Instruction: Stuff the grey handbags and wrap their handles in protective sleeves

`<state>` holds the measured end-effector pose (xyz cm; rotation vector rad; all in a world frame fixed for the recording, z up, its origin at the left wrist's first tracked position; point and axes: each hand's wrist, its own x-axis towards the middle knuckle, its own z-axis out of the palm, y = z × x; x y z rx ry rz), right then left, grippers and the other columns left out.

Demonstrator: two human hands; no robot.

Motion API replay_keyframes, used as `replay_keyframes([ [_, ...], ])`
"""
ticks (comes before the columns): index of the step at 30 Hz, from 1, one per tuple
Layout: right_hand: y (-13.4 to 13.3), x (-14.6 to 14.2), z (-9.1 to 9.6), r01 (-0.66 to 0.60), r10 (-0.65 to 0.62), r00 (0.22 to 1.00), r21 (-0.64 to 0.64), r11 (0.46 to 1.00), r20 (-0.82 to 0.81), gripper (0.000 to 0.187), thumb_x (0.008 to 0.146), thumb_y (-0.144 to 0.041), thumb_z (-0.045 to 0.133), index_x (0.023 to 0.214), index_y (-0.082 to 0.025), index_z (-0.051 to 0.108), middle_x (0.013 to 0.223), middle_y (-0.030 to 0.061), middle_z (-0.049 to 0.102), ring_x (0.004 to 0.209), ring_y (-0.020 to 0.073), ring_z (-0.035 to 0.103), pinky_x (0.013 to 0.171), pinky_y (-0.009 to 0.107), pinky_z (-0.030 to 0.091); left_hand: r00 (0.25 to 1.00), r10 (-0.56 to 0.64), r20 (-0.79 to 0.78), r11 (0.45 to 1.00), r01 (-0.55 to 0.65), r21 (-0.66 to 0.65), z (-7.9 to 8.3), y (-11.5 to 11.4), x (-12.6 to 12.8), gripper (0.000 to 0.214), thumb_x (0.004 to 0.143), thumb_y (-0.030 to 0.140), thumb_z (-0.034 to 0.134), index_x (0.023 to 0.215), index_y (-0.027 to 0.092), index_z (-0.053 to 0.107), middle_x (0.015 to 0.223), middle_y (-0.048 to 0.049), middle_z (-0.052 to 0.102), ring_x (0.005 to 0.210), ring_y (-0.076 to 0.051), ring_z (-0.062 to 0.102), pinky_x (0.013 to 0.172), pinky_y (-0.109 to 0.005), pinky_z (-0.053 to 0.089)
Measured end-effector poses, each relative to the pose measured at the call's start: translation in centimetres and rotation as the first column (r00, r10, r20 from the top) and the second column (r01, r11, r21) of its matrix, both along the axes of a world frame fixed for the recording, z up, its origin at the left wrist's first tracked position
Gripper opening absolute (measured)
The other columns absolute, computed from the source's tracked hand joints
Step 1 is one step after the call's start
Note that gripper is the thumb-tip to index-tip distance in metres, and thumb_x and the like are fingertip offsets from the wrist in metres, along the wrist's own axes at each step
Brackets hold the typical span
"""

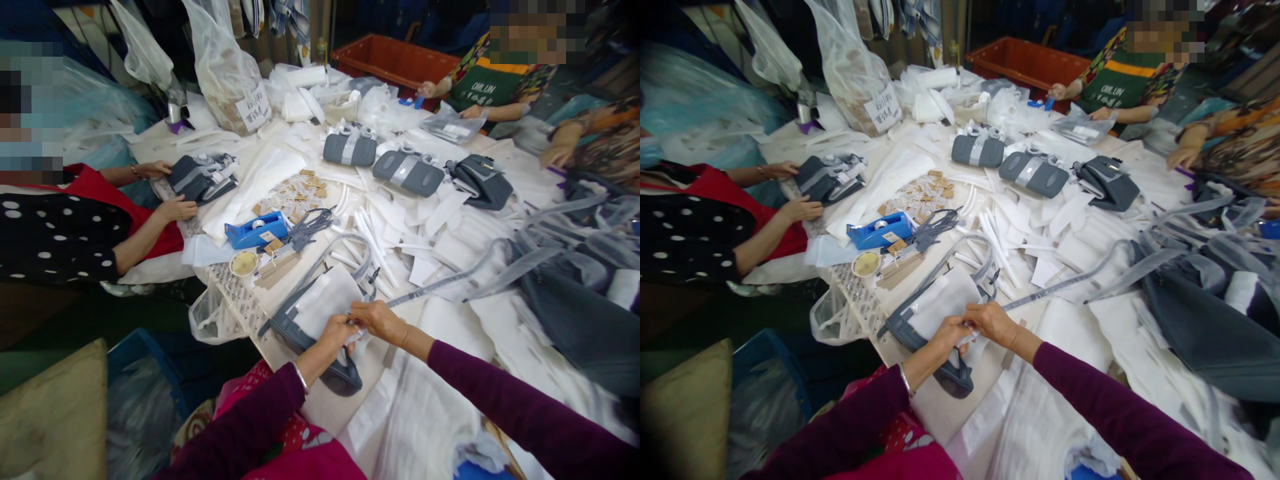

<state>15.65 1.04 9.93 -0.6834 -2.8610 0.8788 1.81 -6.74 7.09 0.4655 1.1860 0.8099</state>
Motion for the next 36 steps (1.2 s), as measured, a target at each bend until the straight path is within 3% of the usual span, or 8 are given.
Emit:
replay_keyframes([
  [15, -0.9, 2.9, 1.5, -0.043, 0.043, 0.998, -0.011, 0.999, -0.046, 0.042, 0.084, -0.002, 0.037, 0.115, -0.016, 0.060, 0.117, 0.0126, 0.058, 0.103, 0.0194, 0.058, 0.085, 0.030, 0.048, 0.995, -0.098, 0.030, 0.991, 0.095, 0.092, 1.2, 0.2, -0.3, 0.019, 0.066, 0.031, 0.058, 0.070, 0.012, 0.058, 0.043, 0.0016, 0.050, 0.032, -0.011, 0.044, 0.036, -0.024, 0.034],
  [20, -3.0, 4.1, 1.5, 0.326, -0.352, 0.910, -0.147, 0.934, -0.218, 0.039, 0.088, -0.009, 0.039, 0.119, -0.021, 0.059, 0.127, 0.0118, 0.053, 0.111, 0.0203, 0.056, 0.090, 0.033, 0.048, 0.991, -0.127, -0.048, 0.986, 0.131, 0.099, 1.4, 0.4, -0.2, 0.022, 0.067, 0.034, 0.060, 0.072, 0.012, 0.058, 0.050, 0.0009, 0.055, 0.033, -0.009, 0.044, 0.036, -0.023, 0.035],
  [22, -5.0, 5.9, 2.1, 0.570, -0.631, 0.713, -0.270, 0.776, -0.306, 0.033, 0.090, -0.018, 0.041, 0.117, -0.023, 0.060, 0.125, 0.0106, 0.053, 0.104, 0.0194, 0.059, 0.087, 0.034, 0.050, 0.987, -0.144, -0.077, 0.983, 0.151, 0.103, 1.2, 0.5, -0.1, 0.024, 0.067, 0.035, 0.060, 0.072, 0.012, 0.059, 0.052, 0.0003, 0.056, 0.033, -0.009, 0.044, 0.037, -0.022, 0.034],
  [25, -10.2, 11.0, 3.0, 0.806, -0.916, 0.250, -0.458, 0.376, -0.313, 0.029, 0.087, -0.031, 0.049, 0.110, -0.023, 0.063, 0.114, 0.0085, 0.058, 0.084, 0.0164, 0.063, 0.078, 0.033, 0.053, 0.977, -0.184, -0.110, 0.972, 0.198, 0.125, 1.0, 0.7, 0.1, 0.026, 0.067, 0.037, 0.061, 0.073, 0.012, 0.059, 0.058, -0.0007, 0.059, 0.034, -0.007, 0.043, 0.037, -0.022, 0.033],
  [28, -18.5, 16.8, 3.3, 0.836, -0.936, -0.290, -0.530, -0.146, -0.200, 0.033, 0.079, -0.038, 0.056, 0.104, -0.018, 0.065, 0.098, 0.0079, 0.065, 0.079, 0.0180, 0.064, 0.078, 0.034, 0.052, 0.966, -0.227, -0.122, 0.957, 0.245, 0.156, 0.8, 1.0, 0.2, 0.029, 0.067, 0.039, 0.062, 0.075, 0.012, 0.059, 0.064, -0.0007, 0.061, 0.036, -0.006, 0.043, 0.038, -0.022, 0.034],
  [30, -25.0, 19.3, 3.1, 0.736, -0.821, -0.559, -0.526, -0.426, -0.118, 0.037, 0.072, -0.040, 0.059, 0.099, -0.016, 0.066, 0.094, 0.0092, 0.067, 0.081, 0.0199, 0.063, 0.077, 0.034, 0.051, 0.963, -0.245, -0.116, 0.951, 0.262, 0.164, 0.6, 1.2, 0.3, 0.030, 0.066, 0.039, 0.064, 0.075, 0.011, 0.059, 0.063, -0.0007, 0.061, 0.037, -0.006, 0.044, 0.039, -0.022, 0.035],
  [33, -33.0, 20.0, 2.6, 0.577, -0.682, -0.730, -0.496, -0.649, 0.045, 0.037, 0.062, -0.040, 0.062, 0.088, -0.014, 0.067, 0.093, 0.0117, 0.069, 0.079, 0.0207, 0.062, 0.069, 0.032, 0.049, 0.964, -0.252, -0.089, 0.950, 0.264, 0.165, 0.4, 1.4, 0.5, 0.031, 0.061, 0.038, 0.068, 0.073, 0.011, 0.060, 0.059, -0.0005, 0.061, 0.037, -0.006, 0.044, 0.040, -0.022, 0.034],
  [36, -37.0, 18.3, 1.9, 0.452, -0.607, -0.760, -0.480, -0.752, 0.234, 0.035, 0.060, -0.040, 0.061, 0.083, -0.014, 0.066, 0.085, 0.0118, 0.070, 0.071, 0.0188, 0.060, 0.060, 0.029, 0.045, 0.967, -0.247, -0.060, 0.955, 0.253, 0.153, 0.6, 1.5, 0.7, 0.033, 0.056, 0.035, 0.072, 0.074, 0.011, 0.060, 0.062, -0.0011, 0.063, 0.037, -0.006, 0.044, 0.040, -0.023, 0.034],
])
